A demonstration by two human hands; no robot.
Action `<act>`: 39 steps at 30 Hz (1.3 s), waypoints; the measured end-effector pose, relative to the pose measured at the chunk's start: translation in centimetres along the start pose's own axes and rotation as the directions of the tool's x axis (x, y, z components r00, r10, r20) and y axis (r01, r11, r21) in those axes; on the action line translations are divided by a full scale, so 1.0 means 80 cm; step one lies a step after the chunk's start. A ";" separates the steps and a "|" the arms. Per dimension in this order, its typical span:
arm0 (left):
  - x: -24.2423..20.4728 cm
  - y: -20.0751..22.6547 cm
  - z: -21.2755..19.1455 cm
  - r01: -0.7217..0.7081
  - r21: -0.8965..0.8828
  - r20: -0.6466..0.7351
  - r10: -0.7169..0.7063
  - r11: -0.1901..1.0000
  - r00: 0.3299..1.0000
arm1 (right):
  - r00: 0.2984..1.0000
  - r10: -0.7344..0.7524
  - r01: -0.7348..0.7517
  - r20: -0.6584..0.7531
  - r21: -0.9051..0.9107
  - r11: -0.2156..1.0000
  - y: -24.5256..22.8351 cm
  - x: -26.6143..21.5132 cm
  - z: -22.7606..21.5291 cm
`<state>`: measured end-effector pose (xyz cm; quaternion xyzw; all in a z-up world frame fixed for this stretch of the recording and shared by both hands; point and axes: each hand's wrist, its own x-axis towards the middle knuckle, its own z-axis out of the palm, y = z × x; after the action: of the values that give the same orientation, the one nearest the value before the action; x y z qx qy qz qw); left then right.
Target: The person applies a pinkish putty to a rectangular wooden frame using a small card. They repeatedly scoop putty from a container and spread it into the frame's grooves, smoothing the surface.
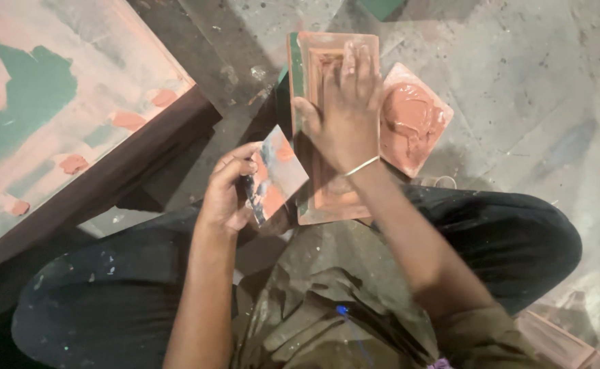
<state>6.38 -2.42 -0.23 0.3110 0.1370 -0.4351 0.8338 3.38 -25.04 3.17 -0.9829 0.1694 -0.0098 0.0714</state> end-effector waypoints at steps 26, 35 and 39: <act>0.001 0.014 -0.006 -0.076 -0.083 0.140 0.087 0.994 0.986 | 0.950 -0.123 -0.029 0.287 0.474 0.880 0.003 0.055 -0.074; 0.004 0.012 -0.015 -0.047 -0.126 0.070 0.056 0.991 0.996 | 0.934 -0.085 -0.028 0.347 0.310 0.950 -0.001 -0.002 -0.037; -0.001 0.017 -0.010 -0.064 -0.102 0.051 0.069 0.993 0.996 | 0.914 -0.026 -0.085 0.405 0.253 0.964 -0.024 -0.085 -0.055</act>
<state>7.49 -1.28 -0.23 0.2609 0.1255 -0.4080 0.8659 -2.61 -21.54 7.85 -0.9424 0.1631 0.1721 0.2357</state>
